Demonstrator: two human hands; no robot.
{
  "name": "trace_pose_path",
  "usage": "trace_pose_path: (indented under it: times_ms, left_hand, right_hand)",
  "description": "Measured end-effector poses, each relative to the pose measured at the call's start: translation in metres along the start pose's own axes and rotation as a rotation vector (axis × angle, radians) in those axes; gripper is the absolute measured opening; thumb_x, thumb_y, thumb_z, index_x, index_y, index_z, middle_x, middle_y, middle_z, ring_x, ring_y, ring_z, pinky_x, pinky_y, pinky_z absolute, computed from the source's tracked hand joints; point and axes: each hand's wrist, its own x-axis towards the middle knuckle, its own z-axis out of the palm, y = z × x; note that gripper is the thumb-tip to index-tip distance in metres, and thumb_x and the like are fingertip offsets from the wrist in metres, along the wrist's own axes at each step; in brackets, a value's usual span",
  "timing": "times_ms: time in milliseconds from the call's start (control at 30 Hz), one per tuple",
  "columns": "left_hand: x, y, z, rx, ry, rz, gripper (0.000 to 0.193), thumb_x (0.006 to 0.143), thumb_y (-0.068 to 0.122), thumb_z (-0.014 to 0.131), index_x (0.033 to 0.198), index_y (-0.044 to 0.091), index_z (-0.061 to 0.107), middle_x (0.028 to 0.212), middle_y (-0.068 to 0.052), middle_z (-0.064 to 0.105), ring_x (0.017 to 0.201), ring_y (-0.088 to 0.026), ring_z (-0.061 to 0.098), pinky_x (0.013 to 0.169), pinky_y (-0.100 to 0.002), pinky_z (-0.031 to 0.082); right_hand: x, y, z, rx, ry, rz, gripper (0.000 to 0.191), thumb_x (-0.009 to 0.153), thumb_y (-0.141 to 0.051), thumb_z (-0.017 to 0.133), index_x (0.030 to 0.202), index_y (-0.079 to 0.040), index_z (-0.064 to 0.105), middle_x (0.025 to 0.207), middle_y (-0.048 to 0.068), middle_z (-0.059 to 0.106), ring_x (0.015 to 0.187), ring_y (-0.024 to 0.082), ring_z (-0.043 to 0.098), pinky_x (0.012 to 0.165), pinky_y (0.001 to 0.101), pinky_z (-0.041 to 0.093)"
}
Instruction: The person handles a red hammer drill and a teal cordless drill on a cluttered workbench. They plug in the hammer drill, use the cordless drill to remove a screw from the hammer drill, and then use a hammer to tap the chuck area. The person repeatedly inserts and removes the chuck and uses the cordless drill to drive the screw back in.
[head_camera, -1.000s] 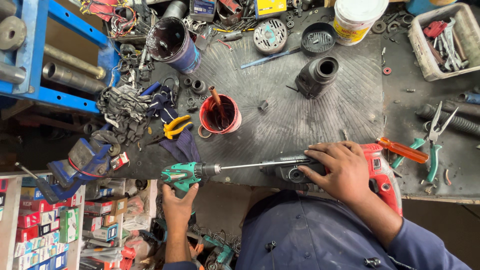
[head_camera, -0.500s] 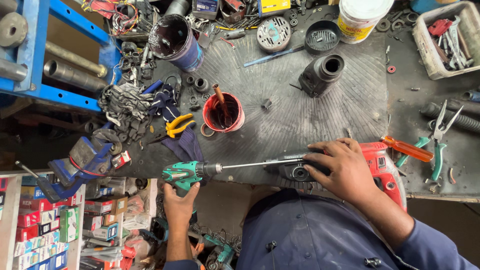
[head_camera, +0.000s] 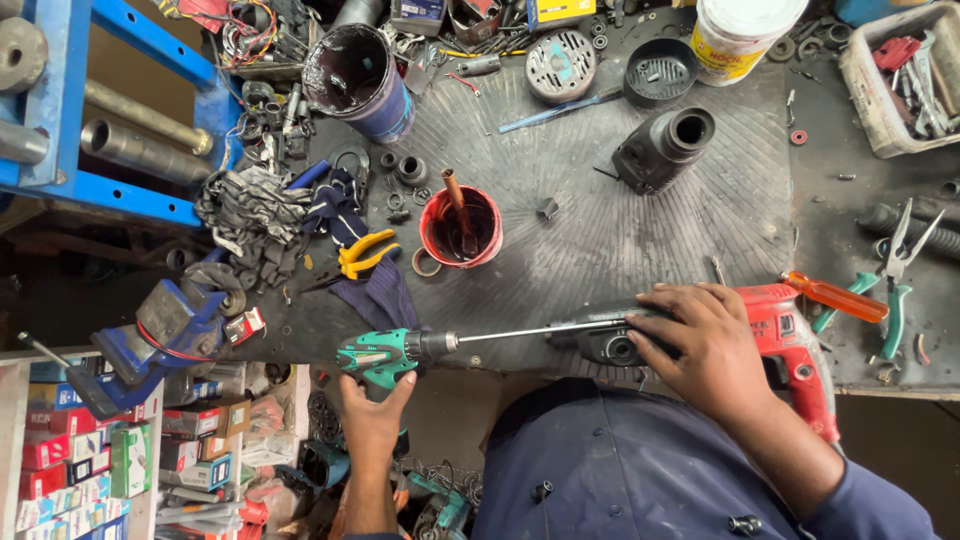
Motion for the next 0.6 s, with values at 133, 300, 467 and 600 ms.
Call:
trace_pose_path:
  times_ms: [133, 300, 467, 600]
  left_hand:
    - [0.008, -0.012, -0.015, -0.135, -0.051, -0.053, 0.067, 0.071, 0.013, 0.089, 0.126, 0.001, 0.054, 0.117, -0.008, 0.067, 0.106, -0.017, 0.064, 0.094, -0.032, 0.051]
    - [0.038, -0.023, -0.071, -0.13, -0.044, -0.055, 0.063, 0.073, 0.012, 0.089, 0.126, 0.001, 0.055, 0.116, -0.009, 0.067, 0.105, -0.019, 0.064, 0.094, -0.033, 0.05]
    - [0.09, -0.012, -0.148, -0.044, 0.026, -0.007, 0.053, 0.078, 0.013, 0.086, 0.12, 0.0, 0.059, 0.113, -0.01, 0.071, 0.101, -0.019, 0.068, 0.093, -0.033, 0.053]
    - [0.126, -0.002, -0.174, 0.06, 0.02, 0.144, 0.047, 0.082, 0.015, 0.085, 0.118, -0.001, 0.06, 0.113, -0.011, 0.071, 0.1, -0.018, 0.067, 0.09, -0.033, 0.053]
  right_hand:
    - [-0.006, -0.019, 0.009, -0.101, 0.083, -0.022, 0.023, 0.08, -0.029, 0.077, 0.1, -0.017, 0.079, 0.12, 0.001, 0.07, 0.125, 0.022, 0.059, 0.111, 0.0476, 0.038]
    - [-0.004, -0.044, 0.022, -0.169, 0.142, 0.049, 0.023, 0.08, -0.028, 0.078, 0.1, -0.017, 0.079, 0.119, 0.001, 0.07, 0.126, 0.022, 0.058, 0.113, 0.0469, 0.035]
    - [0.01, -0.062, 0.03, -0.139, 0.122, 0.161, 0.018, 0.081, -0.024, 0.077, 0.097, -0.015, 0.078, 0.116, -0.002, 0.071, 0.126, 0.02, 0.06, 0.112, 0.0429, 0.037]
    - [0.023, -0.069, 0.03, -0.103, 0.018, 0.114, 0.016, 0.079, -0.021, 0.075, 0.094, -0.015, 0.077, 0.113, -0.002, 0.072, 0.122, 0.019, 0.062, 0.111, 0.0439, 0.04]
